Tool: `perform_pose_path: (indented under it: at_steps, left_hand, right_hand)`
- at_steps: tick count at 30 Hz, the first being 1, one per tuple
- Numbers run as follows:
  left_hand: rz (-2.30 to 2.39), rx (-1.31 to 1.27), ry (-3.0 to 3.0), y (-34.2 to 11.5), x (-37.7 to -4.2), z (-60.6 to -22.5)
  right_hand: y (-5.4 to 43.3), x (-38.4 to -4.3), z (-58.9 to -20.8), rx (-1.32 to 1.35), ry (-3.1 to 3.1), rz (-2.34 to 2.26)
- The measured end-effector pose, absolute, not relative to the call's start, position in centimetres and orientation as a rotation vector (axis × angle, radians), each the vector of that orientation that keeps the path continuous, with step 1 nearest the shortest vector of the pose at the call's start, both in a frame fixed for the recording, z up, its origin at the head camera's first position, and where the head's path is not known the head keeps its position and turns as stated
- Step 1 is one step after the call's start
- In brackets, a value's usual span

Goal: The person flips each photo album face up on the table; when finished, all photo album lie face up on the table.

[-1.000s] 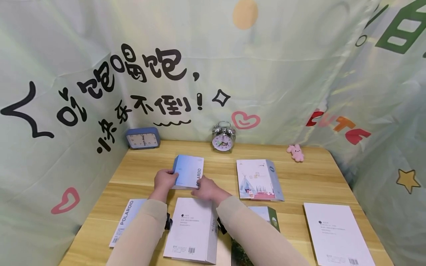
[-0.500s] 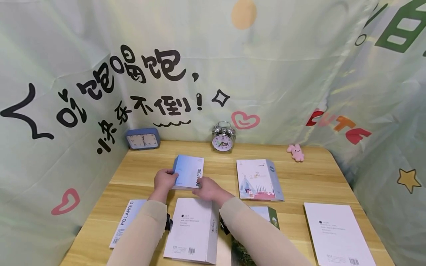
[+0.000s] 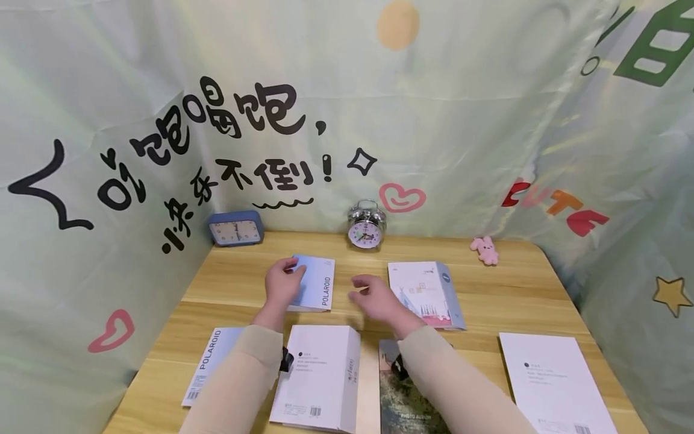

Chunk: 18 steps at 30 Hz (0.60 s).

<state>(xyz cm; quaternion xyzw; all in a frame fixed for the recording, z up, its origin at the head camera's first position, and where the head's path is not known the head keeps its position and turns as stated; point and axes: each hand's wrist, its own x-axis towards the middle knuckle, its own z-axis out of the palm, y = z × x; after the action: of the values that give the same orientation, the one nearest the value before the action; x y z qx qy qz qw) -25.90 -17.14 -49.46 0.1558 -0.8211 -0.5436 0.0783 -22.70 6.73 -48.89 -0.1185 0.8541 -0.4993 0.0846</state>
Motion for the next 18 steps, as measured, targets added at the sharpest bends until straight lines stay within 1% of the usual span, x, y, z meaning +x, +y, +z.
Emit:
perform_pose_path:
  at_steps: [9, 14, 18]
  left_hand:
    - [-1.716, 0.219, -2.45, -11.5, -26.2, -48.0]
    - [-1.744, 0.083, -2.658, -7.2, -25.6, -47.8]
    - [-1.746, 0.02, -2.848, -3.9, -25.1, -48.6]
  right_hand:
    - [12.7, -23.0, -47.6, -0.233, 2.662, -1.581]
    - [17.4, -22.4, -47.6, -0.138, 2.725, -1.588]
    - [20.8, -21.6, -48.0, 0.019, 2.726, -1.601]
